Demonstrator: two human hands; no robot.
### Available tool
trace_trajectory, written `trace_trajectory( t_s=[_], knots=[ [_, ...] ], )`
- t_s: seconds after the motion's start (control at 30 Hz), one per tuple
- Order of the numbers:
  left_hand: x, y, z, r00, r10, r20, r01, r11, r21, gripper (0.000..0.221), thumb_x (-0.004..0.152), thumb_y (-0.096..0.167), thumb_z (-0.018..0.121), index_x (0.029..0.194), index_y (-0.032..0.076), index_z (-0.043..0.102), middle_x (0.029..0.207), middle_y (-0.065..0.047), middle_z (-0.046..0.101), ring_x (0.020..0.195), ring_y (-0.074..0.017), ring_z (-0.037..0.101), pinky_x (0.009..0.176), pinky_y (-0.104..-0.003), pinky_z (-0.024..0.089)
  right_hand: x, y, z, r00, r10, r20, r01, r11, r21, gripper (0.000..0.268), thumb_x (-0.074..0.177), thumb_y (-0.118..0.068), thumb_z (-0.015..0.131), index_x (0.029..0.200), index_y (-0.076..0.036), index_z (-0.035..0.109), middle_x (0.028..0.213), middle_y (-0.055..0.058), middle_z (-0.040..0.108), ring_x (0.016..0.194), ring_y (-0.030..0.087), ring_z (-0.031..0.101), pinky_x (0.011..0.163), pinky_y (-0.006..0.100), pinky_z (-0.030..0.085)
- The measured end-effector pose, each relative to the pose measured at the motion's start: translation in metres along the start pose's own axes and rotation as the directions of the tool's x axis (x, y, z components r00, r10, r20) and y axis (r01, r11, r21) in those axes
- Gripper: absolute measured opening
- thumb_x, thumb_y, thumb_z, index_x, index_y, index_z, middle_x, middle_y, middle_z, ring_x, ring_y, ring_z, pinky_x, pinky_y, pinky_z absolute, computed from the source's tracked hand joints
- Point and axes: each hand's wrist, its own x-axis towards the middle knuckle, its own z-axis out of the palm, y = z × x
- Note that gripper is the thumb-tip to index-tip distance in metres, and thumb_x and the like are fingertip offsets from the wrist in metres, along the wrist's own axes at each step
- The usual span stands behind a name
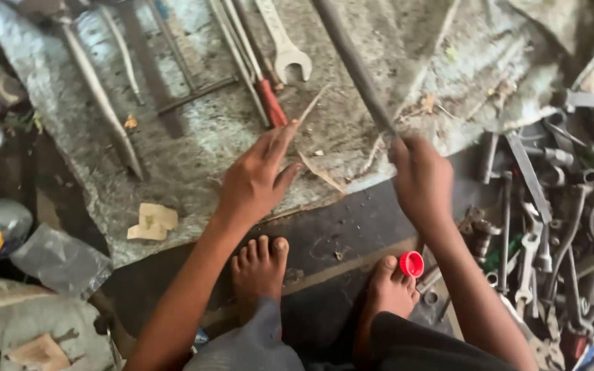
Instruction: Selecting and organizing tools and motorcycle parts on a workshop floor.
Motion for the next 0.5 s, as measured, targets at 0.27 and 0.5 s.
trace_trajectory(
  t_s=[0.27,0.5],
  knots=[
    [-0.006,-0.009,-0.008,0.994,-0.064,-0.09,0.057,0.996,-0.073,0.071,0.097,0.024,0.074,0.156,0.01,0.038,0.138,-0.023,0.063,0.11,-0.0369,0.073,0.085,-0.042,0.064,0.158,-0.018,0.138,0.997,-0.07,0.031,0.072,0.996,-0.059,0.025,0.102,-0.009,0.063,0.12,0.003,0.05,0.103,0.031,0.063,0.085,0.046,0.068,0.071,0.052,0.056],
    [0.005,0.007,-0.006,1.0,-0.027,0.003,0.027,0.989,-0.147,0.071,0.098,0.025,0.073,0.158,0.012,0.037,0.141,-0.023,0.062,0.114,-0.0398,0.07,0.092,-0.046,0.062,0.152,-0.034,0.14,0.931,-0.364,-0.034,0.359,0.927,-0.105,0.046,0.079,-0.008,0.08,0.117,0.0,0.055,0.112,0.023,0.063,0.104,0.049,0.058,0.087,0.056,0.049]
  ],
)
